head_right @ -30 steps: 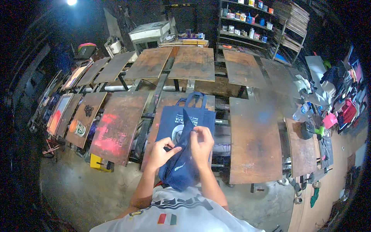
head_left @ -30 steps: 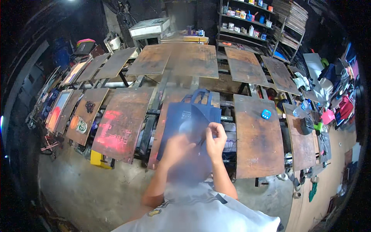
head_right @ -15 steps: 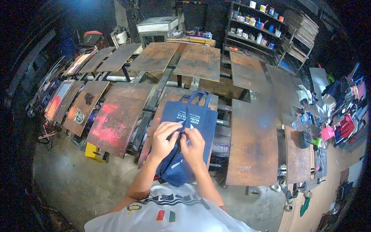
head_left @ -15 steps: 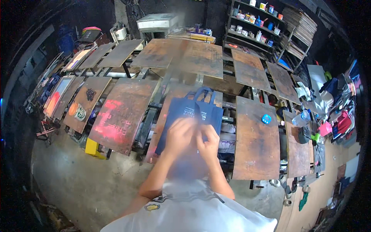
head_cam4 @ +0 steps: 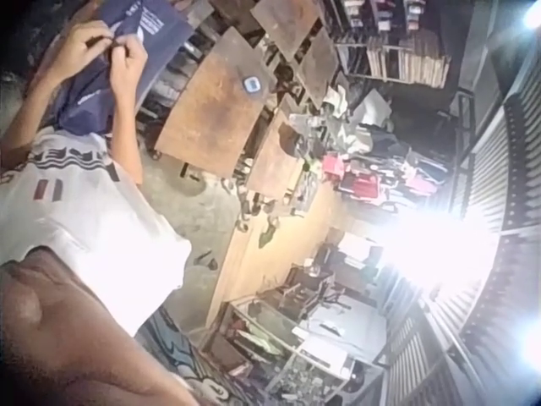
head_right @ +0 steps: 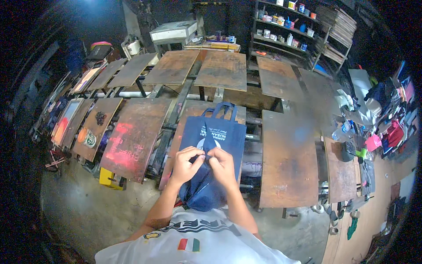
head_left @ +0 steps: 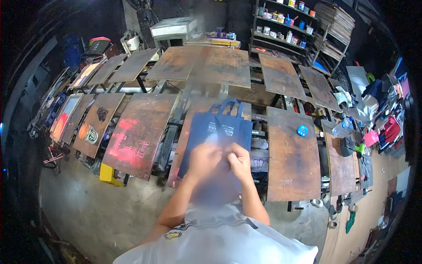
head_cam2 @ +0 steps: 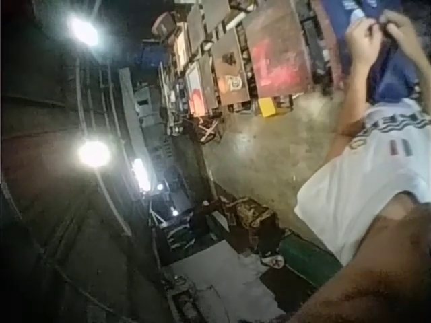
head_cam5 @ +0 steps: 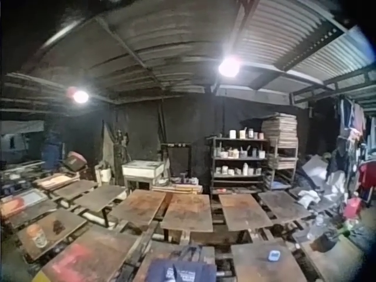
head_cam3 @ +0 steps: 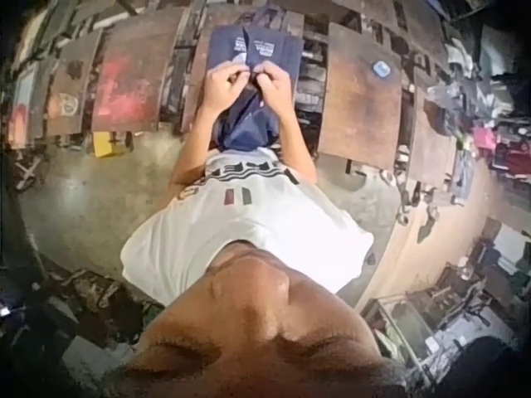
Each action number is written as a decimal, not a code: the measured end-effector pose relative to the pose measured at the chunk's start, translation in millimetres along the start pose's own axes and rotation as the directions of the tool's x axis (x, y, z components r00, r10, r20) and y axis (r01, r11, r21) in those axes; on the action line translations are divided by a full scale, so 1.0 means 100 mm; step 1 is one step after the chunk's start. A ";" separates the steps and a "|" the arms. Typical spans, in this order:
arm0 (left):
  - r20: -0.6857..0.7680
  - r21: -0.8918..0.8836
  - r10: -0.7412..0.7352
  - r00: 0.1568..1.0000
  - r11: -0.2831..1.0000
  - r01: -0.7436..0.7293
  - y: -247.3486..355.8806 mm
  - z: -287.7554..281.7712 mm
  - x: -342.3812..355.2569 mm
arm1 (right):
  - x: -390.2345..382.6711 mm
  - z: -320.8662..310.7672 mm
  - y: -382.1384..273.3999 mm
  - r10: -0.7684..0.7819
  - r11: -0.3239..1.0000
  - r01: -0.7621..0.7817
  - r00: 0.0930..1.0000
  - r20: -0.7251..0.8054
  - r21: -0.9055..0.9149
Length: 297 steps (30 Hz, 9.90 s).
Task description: Performing screen printing on tote bags at a workstation.
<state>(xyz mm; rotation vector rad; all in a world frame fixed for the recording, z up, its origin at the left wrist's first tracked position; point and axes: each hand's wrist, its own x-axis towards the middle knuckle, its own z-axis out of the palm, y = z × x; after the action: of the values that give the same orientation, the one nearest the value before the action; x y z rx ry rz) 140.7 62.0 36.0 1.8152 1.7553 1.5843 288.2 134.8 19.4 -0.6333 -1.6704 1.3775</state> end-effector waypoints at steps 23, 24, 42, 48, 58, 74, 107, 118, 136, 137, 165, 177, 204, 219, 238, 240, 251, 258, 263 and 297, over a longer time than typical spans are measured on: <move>-0.204 0.098 0.099 0.974 0.992 -0.080 0.13 -0.03 0.06 | 0.04 0.21 -0.27 -0.192 0.959 0.156 0.971 -0.140 -0.235; -0.208 0.120 0.117 0.971 0.988 -0.093 0.14 -0.03 0.07 | 0.05 0.21 -0.28 -0.231 0.942 0.188 0.964 -0.133 -0.277; -0.160 -0.234 -0.240 0.957 0.952 0.200 0.06 0.04 -0.05 | 0.02 0.20 -0.07 -0.059 0.993 0.060 0.998 -0.004 0.097; -0.163 -0.192 -0.185 0.969 0.969 0.152 0.05 0.05 -0.01 | 0.01 0.22 0.01 -0.038 0.996 0.045 0.994 -0.100 0.076; -0.255 -0.013 -0.057 0.965 0.998 0.056 0.10 -0.04 0.17 | 0.02 0.35 -0.25 -0.336 0.889 0.214 0.905 -0.260 -0.405; -0.289 -0.093 -0.197 0.937 0.980 0.177 -0.04 0.06 0.06 | -0.05 0.37 -0.26 -0.217 0.928 0.119 0.943 -0.254 -0.353; -0.214 -0.028 -0.174 0.961 0.985 0.172 0.01 0.06 0.01 | 0.13 0.23 -0.21 -0.065 0.979 0.054 0.997 -0.051 -0.197; 0.237 -0.718 -0.399 0.886 0.543 0.436 -0.16 0.06 -0.06 | 0.00 0.19 -0.02 0.241 0.875 -0.234 0.970 0.037 0.424; 0.059 -0.585 -0.422 0.905 0.720 0.374 -0.08 0.13 0.00 | 0.00 0.23 0.08 0.291 0.908 -0.246 0.953 -0.088 0.338; -0.026 -0.453 -0.368 0.930 0.833 0.317 -0.14 0.10 0.03 | 0.01 0.27 0.06 0.133 0.991 -0.130 0.982 -0.132 0.029; 0.004 -0.593 -0.467 0.884 0.711 0.378 -0.23 0.30 -0.16 | -0.02 0.44 0.02 -0.027 0.999 0.031 0.979 -0.200 0.016; -0.090 -0.185 -0.368 0.925 0.919 0.348 -0.15 0.13 0.24 | 0.00 0.45 0.01 0.005 0.999 0.005 0.949 -0.315 0.032; -0.031 -0.537 -0.487 0.873 0.744 0.396 -0.26 0.06 -0.11 | 0.07 0.71 0.10 0.103 0.992 -0.116 0.969 -0.226 -0.042; 0.090 -0.221 -0.415 0.905 0.878 0.425 -0.33 -0.78 0.10 | 0.18 1.35 -0.14 0.087 0.974 -0.159 0.920 -0.381 -0.163; 0.156 -0.514 -0.468 0.870 0.713 0.476 -1.25 -1.43 -0.21 | 0.29 2.46 0.22 0.222 0.973 -0.177 0.884 -0.412 0.145; 0.057 -0.515 -0.462 0.885 0.745 0.423 -1.18 -1.48 -0.15 | 0.30 2.53 0.16 0.115 0.990 -0.137 0.906 -0.407 -0.025; 0.108 -0.172 -0.461 0.881 0.864 0.473 -0.94 -1.46 -0.09 | 0.25 2.38 0.03 0.147 0.948 -0.257 0.874 -0.463 -0.186; 0.158 -0.421 -0.319 0.935 0.834 0.356 -1.18 -0.95 -0.24 | 0.09 2.12 0.11 0.124 0.989 -0.067 0.868 -0.480 0.133; 0.304 -0.566 -0.400 0.865 0.654 0.501 -0.93 -0.87 -0.14 | 0.01 1.78 0.10 0.199 0.976 -0.141 0.885 -0.421 0.164; -0.001 -0.227 -0.637 0.771 0.751 0.620 -0.08 0.45 -0.65 | -0.62 0.27 0.08 0.304 0.914 -0.243 0.941 -0.151 0.325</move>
<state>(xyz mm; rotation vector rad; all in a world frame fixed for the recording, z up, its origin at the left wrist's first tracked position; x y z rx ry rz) 185.3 35.9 -24.8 0.9063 1.8597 1.4774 295.3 72.8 -7.2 -0.8191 -1.2104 1.6701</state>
